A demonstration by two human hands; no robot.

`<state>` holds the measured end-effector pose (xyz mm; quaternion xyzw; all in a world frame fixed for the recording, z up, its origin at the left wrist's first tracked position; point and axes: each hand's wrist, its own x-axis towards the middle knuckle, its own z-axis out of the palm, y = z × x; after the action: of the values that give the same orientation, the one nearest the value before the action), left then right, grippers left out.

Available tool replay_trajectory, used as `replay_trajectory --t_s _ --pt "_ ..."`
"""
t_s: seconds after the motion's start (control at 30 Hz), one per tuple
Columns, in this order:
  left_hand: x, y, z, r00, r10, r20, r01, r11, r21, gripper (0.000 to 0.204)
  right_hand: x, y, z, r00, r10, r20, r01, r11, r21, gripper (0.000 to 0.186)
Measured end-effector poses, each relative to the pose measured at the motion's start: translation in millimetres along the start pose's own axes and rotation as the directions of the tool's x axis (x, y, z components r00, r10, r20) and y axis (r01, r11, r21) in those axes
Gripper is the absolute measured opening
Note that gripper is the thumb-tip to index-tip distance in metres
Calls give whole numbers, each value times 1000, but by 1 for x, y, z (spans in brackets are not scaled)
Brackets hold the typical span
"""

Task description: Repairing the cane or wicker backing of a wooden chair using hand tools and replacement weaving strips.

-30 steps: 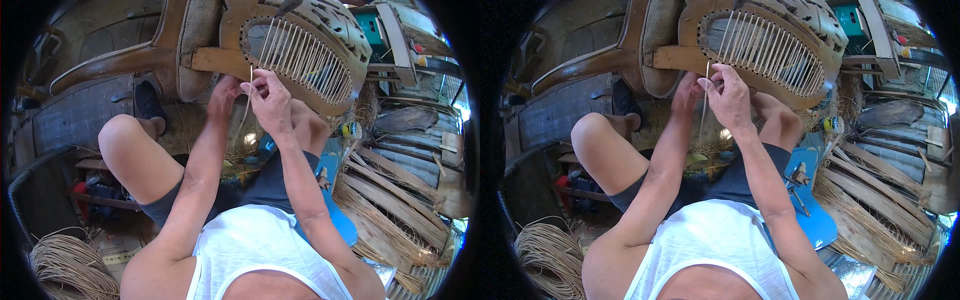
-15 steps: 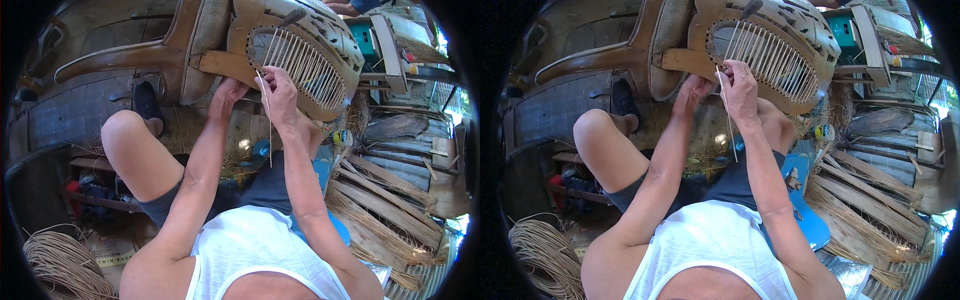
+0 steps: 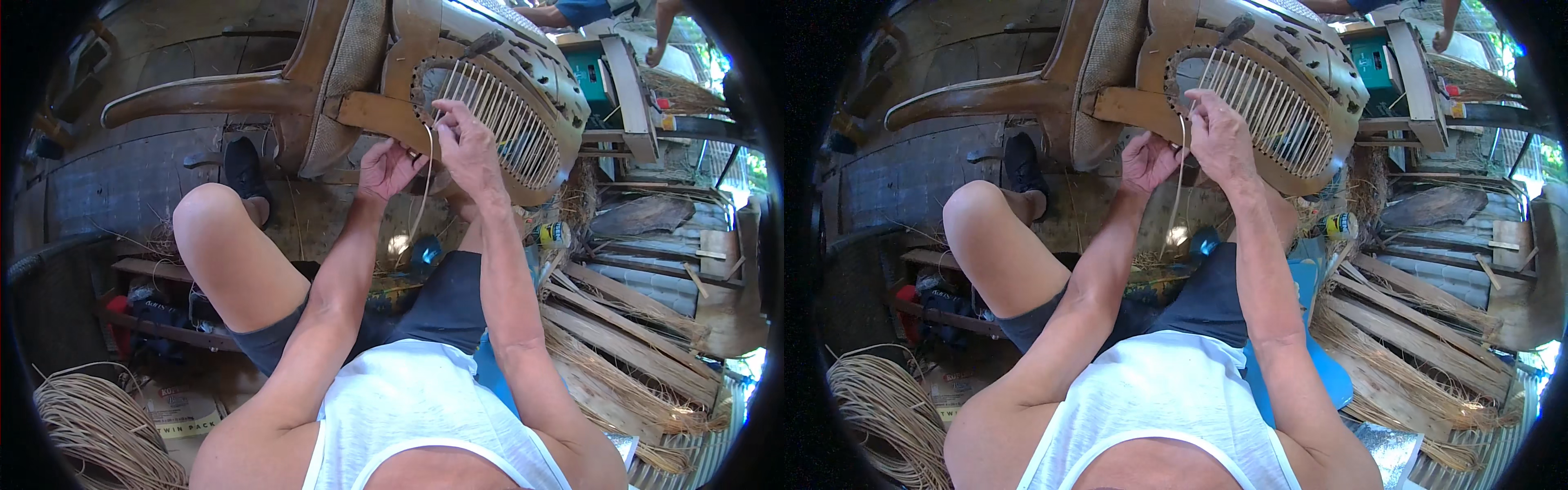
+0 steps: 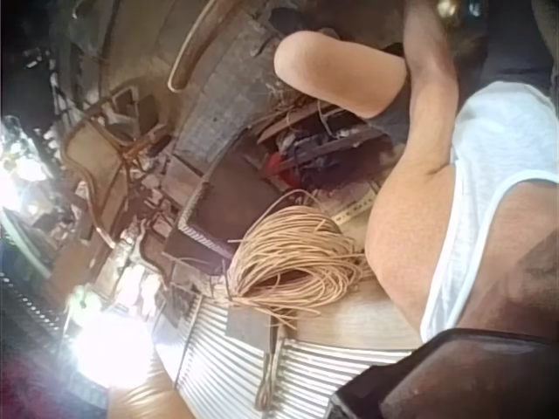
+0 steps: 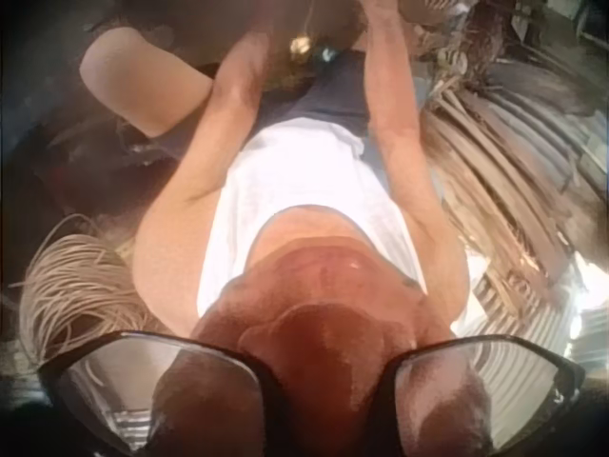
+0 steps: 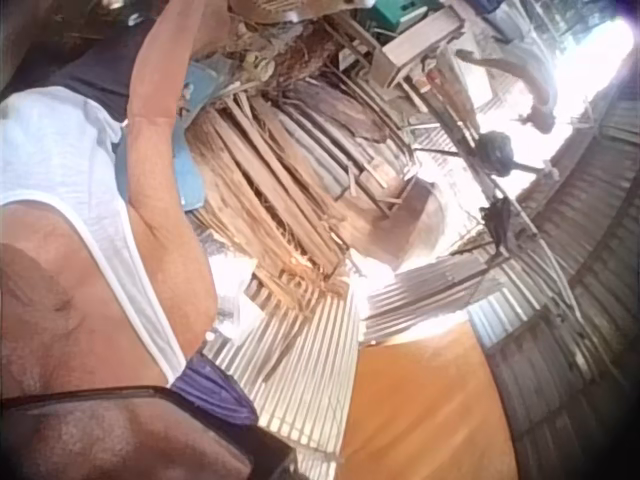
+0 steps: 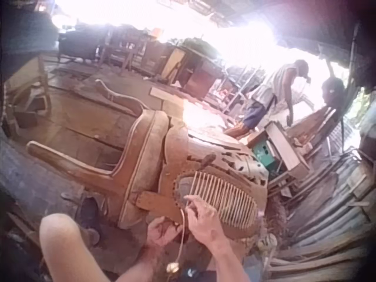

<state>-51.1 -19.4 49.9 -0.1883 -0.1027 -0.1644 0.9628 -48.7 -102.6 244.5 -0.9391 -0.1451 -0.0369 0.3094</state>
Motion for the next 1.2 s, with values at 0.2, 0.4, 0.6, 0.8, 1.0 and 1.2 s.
replay_trajectory --t_s 0.2,0.4,0.6,0.8,1.0,1.2 --pt "0 -2 -5 996 50 -73 -26 952 306 41 -15 5 16 997 -79 2 79 997 -11 28" --pt "3 -11 31 970 195 -145 -112 886 449 31 -34 -12 10 965 -249 -79 249 968 -20 17" --pt "29 -40 48 854 382 -353 -170 847 504 34 -60 -39 -4 924 -220 -314 259 962 86 17" --pt "32 -36 32 806 471 -357 -204 789 580 41 -50 -52 -15 861 -383 -333 428 901 71 15" --pt "31 -49 65 748 612 -256 -297 654 696 38 -61 -71 -76 862 -278 -423 380 907 179 7" --pt "26 -35 58 779 586 -221 -235 601 764 42 -90 -83 -61 878 -433 -202 470 860 197 9"
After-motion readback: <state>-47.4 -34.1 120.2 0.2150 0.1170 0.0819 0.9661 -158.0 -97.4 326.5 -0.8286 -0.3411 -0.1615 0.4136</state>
